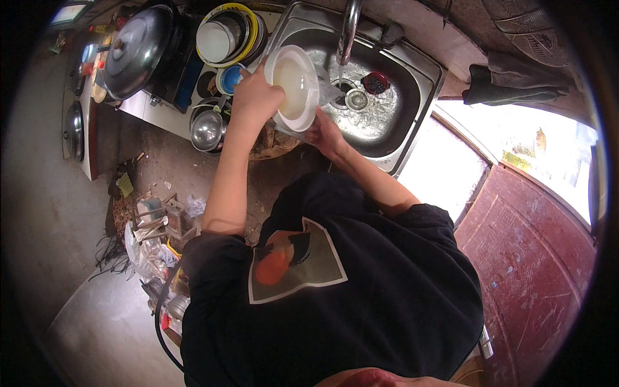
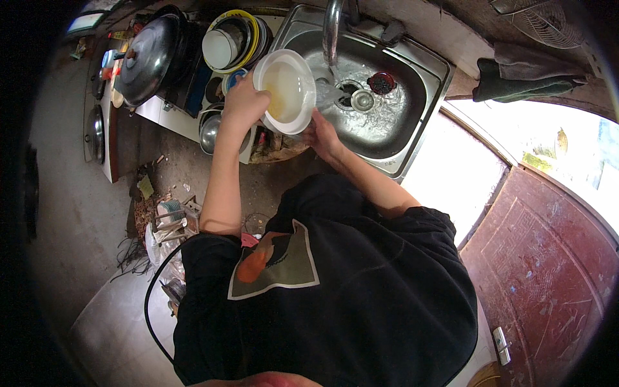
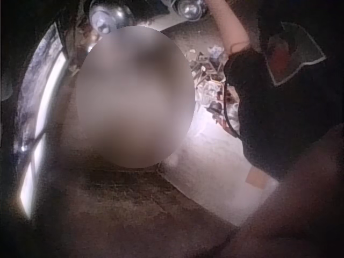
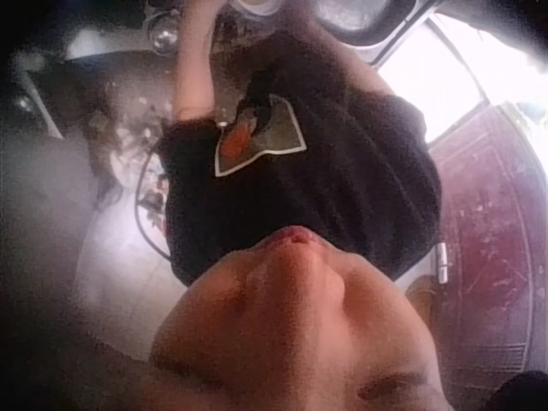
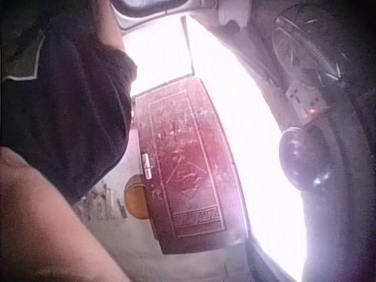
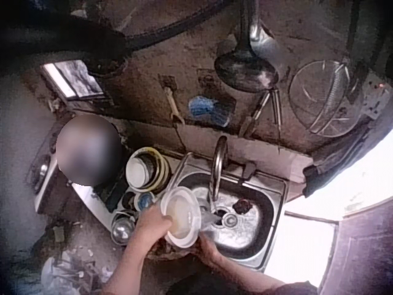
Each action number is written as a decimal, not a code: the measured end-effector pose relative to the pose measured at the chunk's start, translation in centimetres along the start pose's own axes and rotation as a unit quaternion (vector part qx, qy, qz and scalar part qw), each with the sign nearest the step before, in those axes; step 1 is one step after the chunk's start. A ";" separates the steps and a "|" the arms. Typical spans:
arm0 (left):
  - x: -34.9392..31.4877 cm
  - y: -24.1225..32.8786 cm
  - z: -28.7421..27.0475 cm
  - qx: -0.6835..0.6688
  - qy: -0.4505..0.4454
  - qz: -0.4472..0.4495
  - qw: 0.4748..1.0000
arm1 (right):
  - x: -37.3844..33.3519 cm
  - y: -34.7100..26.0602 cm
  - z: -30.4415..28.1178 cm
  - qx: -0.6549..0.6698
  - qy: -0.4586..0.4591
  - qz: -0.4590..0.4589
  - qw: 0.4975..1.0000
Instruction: The person cracks an egg into a bowl, adds liquid from a bottle, and mixes the contents. They then rinse the mixture under running water and wash a carrot at the sink.
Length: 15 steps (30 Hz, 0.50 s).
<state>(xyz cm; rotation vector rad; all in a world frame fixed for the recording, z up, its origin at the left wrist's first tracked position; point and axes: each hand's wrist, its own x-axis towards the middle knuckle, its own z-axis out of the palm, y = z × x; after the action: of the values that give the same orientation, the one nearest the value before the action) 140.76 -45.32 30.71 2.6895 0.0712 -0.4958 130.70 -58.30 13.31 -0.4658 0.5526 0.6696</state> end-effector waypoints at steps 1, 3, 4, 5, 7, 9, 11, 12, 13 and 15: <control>0.0 0.1 0.0 0.010 -0.013 0.000 1.000 | 0.0 0.0 0.1 0.000 -0.004 0.003 1.000; 0.0 0.2 -0.1 0.016 -0.013 -0.005 1.000 | -0.1 0.1 0.3 -0.002 -0.002 -0.002 1.000; 0.0 0.4 -0.2 0.019 -0.014 -0.008 1.000 | -0.2 0.1 0.4 0.007 -0.010 -0.003 1.000; -0.1 0.5 -0.3 0.022 -0.010 0.001 1.000 | -0.2 0.0 0.5 -0.003 0.004 -0.002 1.000; -0.4 0.8 -0.6 0.027 -0.002 0.019 0.999 | -0.3 0.0 0.7 0.006 0.016 0.005 1.000; -0.5 1.1 -0.9 0.032 -0.005 0.016 0.999 | -0.4 -0.1 1.0 0.008 -0.005 0.003 1.000; -0.6 1.3 -1.2 0.031 -0.005 0.019 0.999 | -0.6 -0.1 1.3 0.013 -0.016 0.006 1.000; -0.7 1.4 -1.3 0.029 -0.003 0.023 0.999 | -0.6 -0.1 1.4 0.012 -0.016 0.008 1.000; -0.8 1.5 -1.4 0.026 -0.002 0.027 0.999 | -0.7 -0.2 1.5 0.012 -0.017 0.011 1.000; -0.8 1.7 -1.6 0.039 -0.003 0.014 0.999 | -0.9 -0.2 1.6 0.024 -0.024 0.011 0.999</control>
<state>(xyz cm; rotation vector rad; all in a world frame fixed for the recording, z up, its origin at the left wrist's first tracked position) 140.73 -46.23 33.05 2.7602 0.0135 -0.5072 130.82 -57.91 15.12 -0.3996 0.5284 0.6851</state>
